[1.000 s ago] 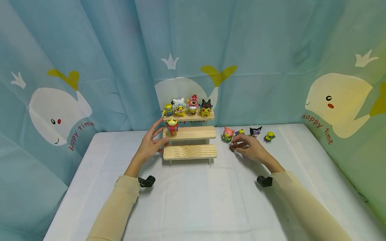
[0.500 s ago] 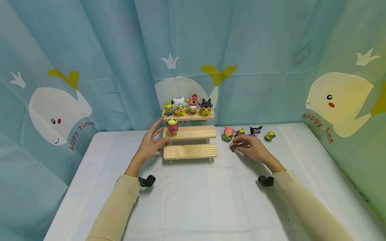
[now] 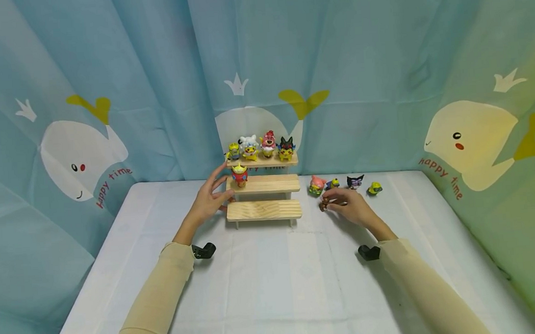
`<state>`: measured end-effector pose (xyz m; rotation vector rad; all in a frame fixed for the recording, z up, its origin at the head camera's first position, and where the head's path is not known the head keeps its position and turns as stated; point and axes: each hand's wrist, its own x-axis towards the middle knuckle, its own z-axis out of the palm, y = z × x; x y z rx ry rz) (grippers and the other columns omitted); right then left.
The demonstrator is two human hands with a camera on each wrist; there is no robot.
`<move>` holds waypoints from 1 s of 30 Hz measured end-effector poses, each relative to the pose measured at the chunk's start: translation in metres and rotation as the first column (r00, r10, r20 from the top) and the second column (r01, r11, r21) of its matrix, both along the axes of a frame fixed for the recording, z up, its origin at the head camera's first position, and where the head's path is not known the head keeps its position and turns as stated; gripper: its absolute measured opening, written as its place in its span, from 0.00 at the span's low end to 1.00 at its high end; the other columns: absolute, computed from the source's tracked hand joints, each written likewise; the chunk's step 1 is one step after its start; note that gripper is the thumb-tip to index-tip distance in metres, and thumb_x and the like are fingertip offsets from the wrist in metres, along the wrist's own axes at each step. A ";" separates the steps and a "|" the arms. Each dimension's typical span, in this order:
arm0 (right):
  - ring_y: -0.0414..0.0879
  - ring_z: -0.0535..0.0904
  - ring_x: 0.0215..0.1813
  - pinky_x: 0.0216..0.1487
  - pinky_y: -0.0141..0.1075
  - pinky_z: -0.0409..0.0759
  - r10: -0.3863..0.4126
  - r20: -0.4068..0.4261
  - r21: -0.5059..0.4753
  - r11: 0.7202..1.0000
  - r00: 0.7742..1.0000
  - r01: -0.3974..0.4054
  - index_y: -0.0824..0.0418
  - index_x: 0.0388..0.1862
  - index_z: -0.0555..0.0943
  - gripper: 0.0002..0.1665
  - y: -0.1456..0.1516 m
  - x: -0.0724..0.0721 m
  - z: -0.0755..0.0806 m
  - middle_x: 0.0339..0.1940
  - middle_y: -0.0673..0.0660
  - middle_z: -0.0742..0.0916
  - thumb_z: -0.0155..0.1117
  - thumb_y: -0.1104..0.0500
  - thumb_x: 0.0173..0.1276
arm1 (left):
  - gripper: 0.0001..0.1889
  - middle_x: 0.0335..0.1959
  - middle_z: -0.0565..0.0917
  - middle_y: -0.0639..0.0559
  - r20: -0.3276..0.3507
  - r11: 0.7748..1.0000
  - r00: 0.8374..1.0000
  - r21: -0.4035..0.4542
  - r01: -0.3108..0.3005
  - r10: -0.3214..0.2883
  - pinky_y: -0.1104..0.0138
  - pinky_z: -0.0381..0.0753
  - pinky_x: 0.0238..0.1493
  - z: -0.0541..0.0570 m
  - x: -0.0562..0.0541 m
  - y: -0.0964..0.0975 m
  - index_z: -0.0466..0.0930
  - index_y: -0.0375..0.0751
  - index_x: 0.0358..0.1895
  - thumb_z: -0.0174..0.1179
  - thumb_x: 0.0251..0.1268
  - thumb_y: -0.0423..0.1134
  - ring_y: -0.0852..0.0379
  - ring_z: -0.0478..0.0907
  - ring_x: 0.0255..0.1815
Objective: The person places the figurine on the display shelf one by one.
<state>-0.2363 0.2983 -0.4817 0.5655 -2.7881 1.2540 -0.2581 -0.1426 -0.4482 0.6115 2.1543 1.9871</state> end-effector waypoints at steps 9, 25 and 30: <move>0.62 0.88 0.47 0.50 0.50 0.86 -0.008 -0.014 -0.036 0.999 1.000 0.007 0.69 0.55 0.85 0.17 -0.003 0.002 0.004 0.48 0.64 0.89 0.72 0.68 0.68 | 0.41 0.82 0.50 0.29 0.000 1.000 1.000 0.006 0.009 -0.009 0.53 0.89 0.32 -0.002 0.001 -0.001 0.50 0.58 0.84 0.60 0.76 0.32 0.22 0.76 0.61; 0.62 0.87 0.50 0.43 0.36 0.87 -0.046 0.020 -0.101 0.994 0.999 0.048 0.67 0.59 0.83 0.19 0.001 0.016 0.035 0.53 0.67 0.87 0.71 0.63 0.72 | 0.41 0.82 0.50 0.30 -0.006 1.000 1.000 0.005 0.011 -0.011 0.46 0.88 0.33 -0.001 0.000 -0.001 0.49 0.58 0.85 0.60 0.77 0.31 0.23 0.78 0.58; 0.59 0.87 0.49 0.43 0.42 0.88 -0.064 0.013 -0.139 0.988 0.998 0.066 0.66 0.60 0.82 0.20 0.005 0.021 0.043 0.49 0.65 0.87 0.71 0.61 0.72 | 0.41 0.82 0.51 0.30 0.001 1.000 1.000 0.010 0.012 -0.012 0.46 0.88 0.34 0.001 0.001 -0.001 0.50 0.58 0.84 0.60 0.77 0.31 0.22 0.79 0.56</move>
